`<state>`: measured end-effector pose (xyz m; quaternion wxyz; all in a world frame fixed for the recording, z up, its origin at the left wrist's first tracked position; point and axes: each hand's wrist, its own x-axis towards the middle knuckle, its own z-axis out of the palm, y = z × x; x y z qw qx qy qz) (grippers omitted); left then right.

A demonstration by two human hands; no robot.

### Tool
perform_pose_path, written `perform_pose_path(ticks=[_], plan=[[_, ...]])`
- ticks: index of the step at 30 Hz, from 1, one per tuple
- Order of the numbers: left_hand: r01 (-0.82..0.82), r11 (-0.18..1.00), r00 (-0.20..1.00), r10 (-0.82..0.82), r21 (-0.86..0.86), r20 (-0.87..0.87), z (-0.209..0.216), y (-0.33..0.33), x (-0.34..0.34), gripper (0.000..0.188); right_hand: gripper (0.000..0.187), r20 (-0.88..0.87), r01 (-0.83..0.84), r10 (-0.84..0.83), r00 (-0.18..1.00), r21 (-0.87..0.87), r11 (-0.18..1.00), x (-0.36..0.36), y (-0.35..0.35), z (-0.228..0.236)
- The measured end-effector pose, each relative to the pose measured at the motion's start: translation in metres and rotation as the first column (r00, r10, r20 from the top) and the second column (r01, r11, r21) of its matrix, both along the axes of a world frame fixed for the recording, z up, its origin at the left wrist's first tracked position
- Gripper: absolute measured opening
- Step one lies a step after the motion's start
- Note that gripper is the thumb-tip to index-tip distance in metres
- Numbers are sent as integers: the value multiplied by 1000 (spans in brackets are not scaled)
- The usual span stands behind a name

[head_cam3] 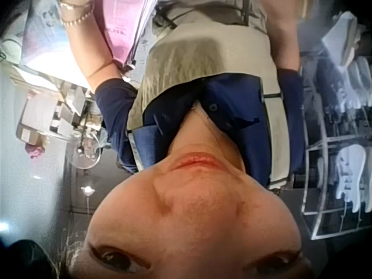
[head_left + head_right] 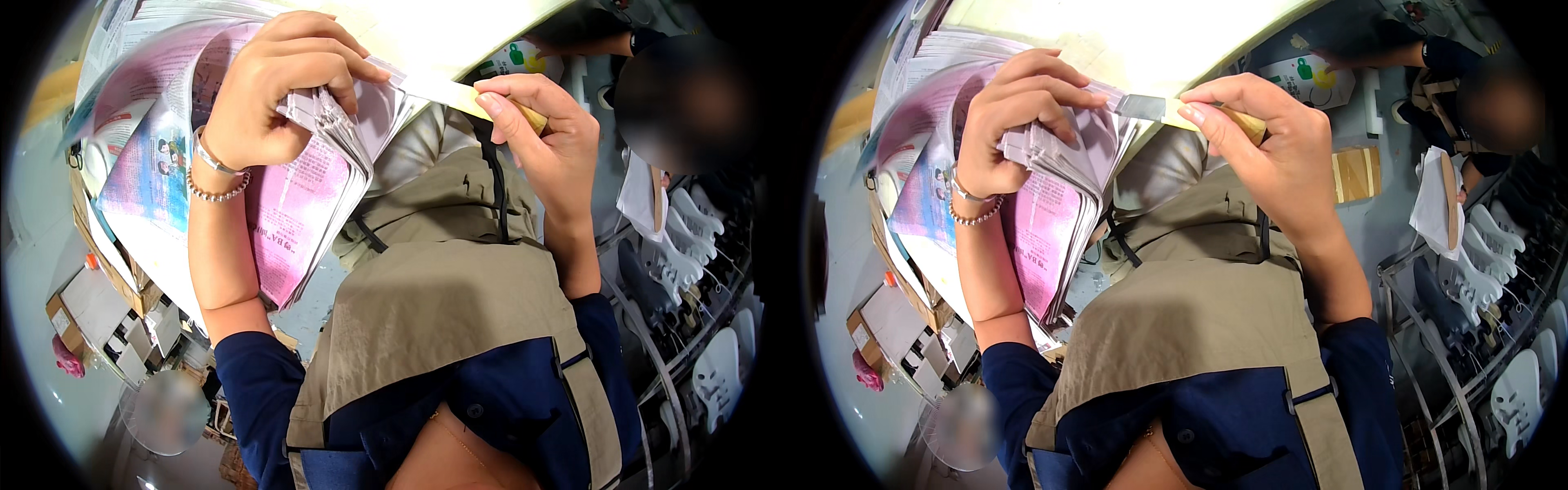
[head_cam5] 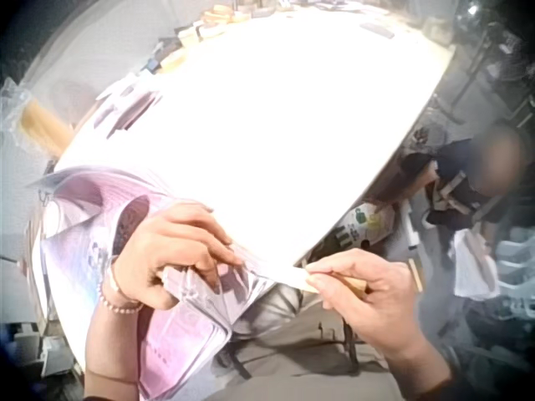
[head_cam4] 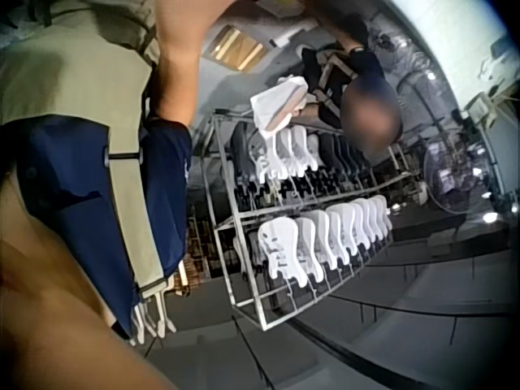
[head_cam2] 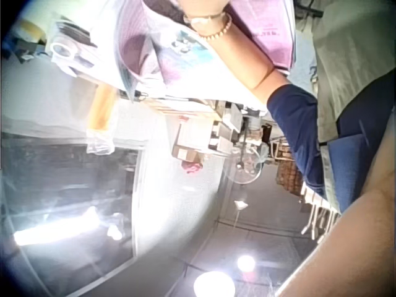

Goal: The person uses a yellow utility knife to trim the edges of a stack of pink and white papers on a table. They repeatedly slice along the edge of the stack, occasionally adjusting the papers, and finally place the trimmed stack aside.

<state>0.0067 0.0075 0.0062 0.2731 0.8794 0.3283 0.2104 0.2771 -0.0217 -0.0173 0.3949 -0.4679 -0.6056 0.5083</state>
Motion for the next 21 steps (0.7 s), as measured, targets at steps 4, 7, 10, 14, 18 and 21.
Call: perform_pose_path(ticks=[4,7,10,14,18,21], plan=[[-10,1000,999,11,26,-50,4,-3,-2,52,9,-5,-5,5,1000,-6,1000,-1,-1,1],[-12,999,999,13,33,-31,3,-3,-1,51,9,-10,-11,11,1000,2,1000,-1,-2,-1],[-8,1000,1000,9,28,-11,2,-3,-1,51,10,-34,-1,2,999,22,1000,0,1,-2],[0,1000,1000,0,5,-18,1,-2,1,47,10,31,-12,10,999,58,998,6,12,4],[10,1000,1000,-10,22,-5,-5,0,1,41,13,82,-144,136,987,107,984,3,24,14],[28,999,1000,-29,26,7,-8,2,0,38,14,192,-187,162,968,120,975,2,30,13]])
